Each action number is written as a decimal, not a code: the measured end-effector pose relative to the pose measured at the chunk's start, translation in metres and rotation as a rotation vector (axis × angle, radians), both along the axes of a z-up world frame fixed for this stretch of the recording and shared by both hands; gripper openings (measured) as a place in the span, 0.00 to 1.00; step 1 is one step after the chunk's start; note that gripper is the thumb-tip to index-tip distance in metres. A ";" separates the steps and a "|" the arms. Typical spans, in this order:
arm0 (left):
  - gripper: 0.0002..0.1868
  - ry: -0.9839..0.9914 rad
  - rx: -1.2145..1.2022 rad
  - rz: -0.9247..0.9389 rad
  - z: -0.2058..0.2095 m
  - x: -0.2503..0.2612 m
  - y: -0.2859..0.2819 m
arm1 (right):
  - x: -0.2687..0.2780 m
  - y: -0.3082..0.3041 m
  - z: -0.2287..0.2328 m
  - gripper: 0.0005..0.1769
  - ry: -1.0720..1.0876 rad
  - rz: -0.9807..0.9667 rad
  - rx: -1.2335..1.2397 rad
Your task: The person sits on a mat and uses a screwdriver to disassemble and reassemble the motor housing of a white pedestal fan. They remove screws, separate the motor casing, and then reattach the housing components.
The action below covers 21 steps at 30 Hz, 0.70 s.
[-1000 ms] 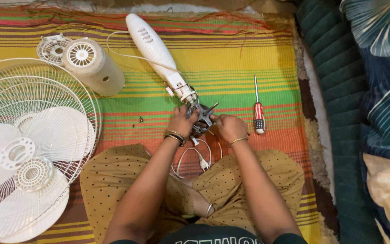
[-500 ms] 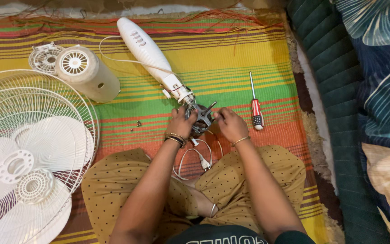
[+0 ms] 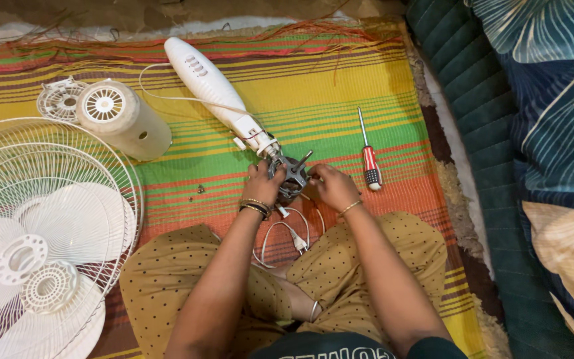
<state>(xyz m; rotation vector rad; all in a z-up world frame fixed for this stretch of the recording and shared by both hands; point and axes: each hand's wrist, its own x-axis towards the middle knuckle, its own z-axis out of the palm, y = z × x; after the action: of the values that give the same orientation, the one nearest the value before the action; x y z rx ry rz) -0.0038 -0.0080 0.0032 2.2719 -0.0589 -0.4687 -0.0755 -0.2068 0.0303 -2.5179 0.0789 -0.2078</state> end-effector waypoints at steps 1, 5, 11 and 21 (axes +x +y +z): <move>0.38 0.013 -0.005 0.000 0.001 -0.001 0.000 | 0.000 0.003 -0.002 0.14 0.036 -0.030 -0.036; 0.38 0.030 0.001 0.009 0.008 0.000 -0.002 | 0.004 0.007 -0.005 0.15 0.281 -0.173 -0.149; 0.39 0.027 0.007 0.004 0.005 -0.001 -0.001 | -0.003 -0.001 -0.011 0.14 -0.086 0.011 0.040; 0.40 0.037 0.024 0.004 0.005 0.002 -0.003 | -0.002 0.005 -0.007 0.13 -0.008 -0.033 0.040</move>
<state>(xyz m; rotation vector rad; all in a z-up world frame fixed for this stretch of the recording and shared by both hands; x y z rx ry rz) -0.0021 -0.0105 0.0080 2.2858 -0.0296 -0.5118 -0.0777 -0.2018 0.0230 -2.4775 0.1206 -0.2271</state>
